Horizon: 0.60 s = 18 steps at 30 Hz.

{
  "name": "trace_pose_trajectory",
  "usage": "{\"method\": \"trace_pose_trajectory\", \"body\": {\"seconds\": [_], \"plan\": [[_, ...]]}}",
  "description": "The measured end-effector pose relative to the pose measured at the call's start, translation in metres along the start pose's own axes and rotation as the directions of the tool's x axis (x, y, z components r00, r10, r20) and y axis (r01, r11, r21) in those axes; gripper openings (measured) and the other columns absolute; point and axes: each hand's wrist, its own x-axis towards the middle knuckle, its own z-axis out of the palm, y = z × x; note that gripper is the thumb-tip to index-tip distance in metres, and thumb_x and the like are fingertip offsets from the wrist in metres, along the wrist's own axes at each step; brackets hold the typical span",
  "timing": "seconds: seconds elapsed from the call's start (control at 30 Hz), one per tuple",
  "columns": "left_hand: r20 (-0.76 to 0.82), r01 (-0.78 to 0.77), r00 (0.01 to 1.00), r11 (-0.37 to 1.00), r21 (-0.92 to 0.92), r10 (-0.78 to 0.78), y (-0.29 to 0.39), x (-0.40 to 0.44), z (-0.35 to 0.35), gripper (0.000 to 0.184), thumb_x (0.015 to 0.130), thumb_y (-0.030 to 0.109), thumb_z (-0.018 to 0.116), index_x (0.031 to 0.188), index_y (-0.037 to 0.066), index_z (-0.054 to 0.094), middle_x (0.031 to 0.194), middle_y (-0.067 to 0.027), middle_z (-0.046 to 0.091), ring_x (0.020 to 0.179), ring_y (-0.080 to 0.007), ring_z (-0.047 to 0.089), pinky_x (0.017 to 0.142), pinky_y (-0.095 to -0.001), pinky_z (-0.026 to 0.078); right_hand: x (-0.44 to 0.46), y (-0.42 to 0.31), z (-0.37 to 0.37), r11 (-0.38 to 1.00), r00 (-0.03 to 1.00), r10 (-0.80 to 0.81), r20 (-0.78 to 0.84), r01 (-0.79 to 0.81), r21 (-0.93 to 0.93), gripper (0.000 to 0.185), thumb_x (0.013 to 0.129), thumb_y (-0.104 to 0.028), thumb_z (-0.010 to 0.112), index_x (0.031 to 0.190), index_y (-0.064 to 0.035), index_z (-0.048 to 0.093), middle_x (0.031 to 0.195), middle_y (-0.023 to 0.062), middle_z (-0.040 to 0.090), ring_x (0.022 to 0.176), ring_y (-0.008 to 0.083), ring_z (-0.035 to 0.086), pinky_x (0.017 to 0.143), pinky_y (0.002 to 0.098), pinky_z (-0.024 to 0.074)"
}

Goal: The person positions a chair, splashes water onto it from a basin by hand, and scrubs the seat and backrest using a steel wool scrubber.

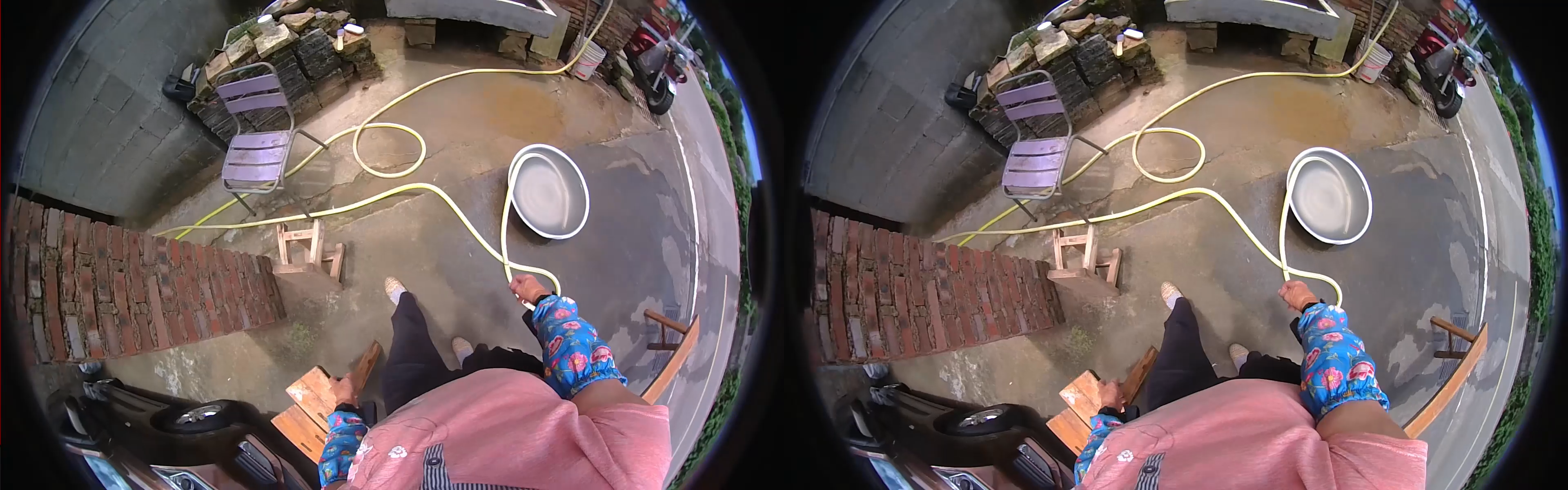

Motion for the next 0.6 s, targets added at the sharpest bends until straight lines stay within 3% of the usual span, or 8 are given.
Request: {"method": "trace_pose_trajectory", "body": {"seconds": [0.07,0.13,0.17,0.2,0.27,0.37,0.57,0.6], "plan": [[0.181,0.117,0.977,0.993,-0.008,-0.114,0.051,0.021,-0.012,0.051,0.079,0.021,0.066,0.122,0.006,0.041,0.077,-0.0091,0.050,0.053,-0.0185,0.047,0.039,-0.0326,0.038,0.005,-0.024,-0.010,0.987,0.989,0.143,-0.032,-0.140,0.082,0.018,0.086,-0.019,0.052,0.092,-0.0039,0.061,0.073,0.0076,0.064,0.055,0.0215,0.064,0.049,0.0325,0.0534],[0.157,0.103,0.986,0.947,-0.303,-0.057,0.094,0.016,-0.028,0.053,0.079,0.023,0.066,0.123,0.007,0.042,0.081,-0.0108,0.052,0.054,-0.0200,0.050,0.041,-0.0338,0.040,0.020,-0.040,-0.015,0.981,0.982,0.185,0.021,-0.186,0.054,0.018,0.087,-0.019,0.053,0.093,-0.0041,0.062,0.078,0.0088,0.066,0.054,0.0237,0.065,0.048,0.0336,0.0542],[0.001,0.047,0.999,0.983,-0.176,-0.048,0.105,0.038,-0.021,0.056,0.078,0.024,0.067,0.126,0.008,0.044,0.095,-0.0136,0.053,0.061,-0.0224,0.054,0.044,-0.0354,0.044,0.030,-0.057,-0.017,0.969,0.969,0.246,0.019,-0.246,0.006,0.017,0.087,-0.018,0.053,0.093,-0.0047,0.062,0.079,0.0087,0.065,0.054,0.0234,0.065,0.048,0.0339,0.0538],[-0.008,0.062,0.998,0.977,-0.203,-0.065,0.131,0.043,-0.027,0.056,0.078,0.024,0.067,0.126,0.008,0.044,0.095,-0.0136,0.053,0.061,-0.0224,0.054,0.044,-0.0354,0.044,0.040,-0.081,-0.016,0.972,0.972,0.232,0.026,-0.231,-0.030,0.015,0.087,-0.017,0.053,0.092,-0.0055,0.061,0.078,0.0083,0.065,0.054,0.0224,0.064,0.046,0.0335,0.0533],[0.049,-0.091,0.994,0.995,-0.035,0.093,0.178,0.055,-0.045,0.065,0.076,0.026,0.066,0.132,0.004,0.041,0.128,-0.0238,0.039,0.114,-0.0348,0.046,0.090,-0.0435,0.044,0.070,-0.126,-0.011,0.981,0.981,0.192,0.014,-0.191,-0.037,0.016,0.087,-0.017,0.052,0.093,-0.0060,0.061,0.078,0.0078,0.065,0.056,0.0206,0.064,0.047,0.0310,0.0526],[0.009,-0.107,0.994,0.993,-0.051,0.108,0.225,0.075,-0.047,0.063,0.076,0.026,0.067,0.131,0.007,0.044,0.130,-0.0250,0.038,0.121,-0.0391,0.040,0.102,-0.0425,0.035,0.106,-0.205,-0.005,0.998,0.999,0.023,0.035,-0.025,0.058,0.018,0.089,-0.023,0.054,0.093,-0.0065,0.060,0.078,0.0055,0.064,0.057,0.0162,0.062,0.051,0.0285,0.0503],[0.036,0.044,0.999,0.974,-0.222,-0.037,0.253,0.110,-0.037,0.065,0.075,0.024,0.069,0.133,0.009,0.044,0.130,-0.0243,0.037,0.118,-0.0378,0.042,0.095,-0.0419,0.042,0.185,-0.347,0.019,0.984,0.977,-0.115,0.180,0.137,-0.113,0.018,0.088,-0.024,0.056,0.093,-0.0070,0.060,0.080,0.0044,0.064,0.059,0.0170,0.064,0.052,0.0305,0.0502],[0.087,0.101,0.993,0.961,-0.258,-0.081,0.244,0.122,-0.032,0.065,0.075,0.025,0.070,0.132,0.009,0.044,0.130,-0.0236,0.035,0.111,-0.0357,0.047,0.082,-0.0410,0.050,0.204,-0.369,0.021,0.980,0.974,-0.126,0.190,0.152,-0.128,0.018,0.088,-0.024,0.056,0.093,-0.0070,0.060,0.080,0.0044,0.064,0.059,0.0170,0.064,0.052,0.0305,0.0502]]}}
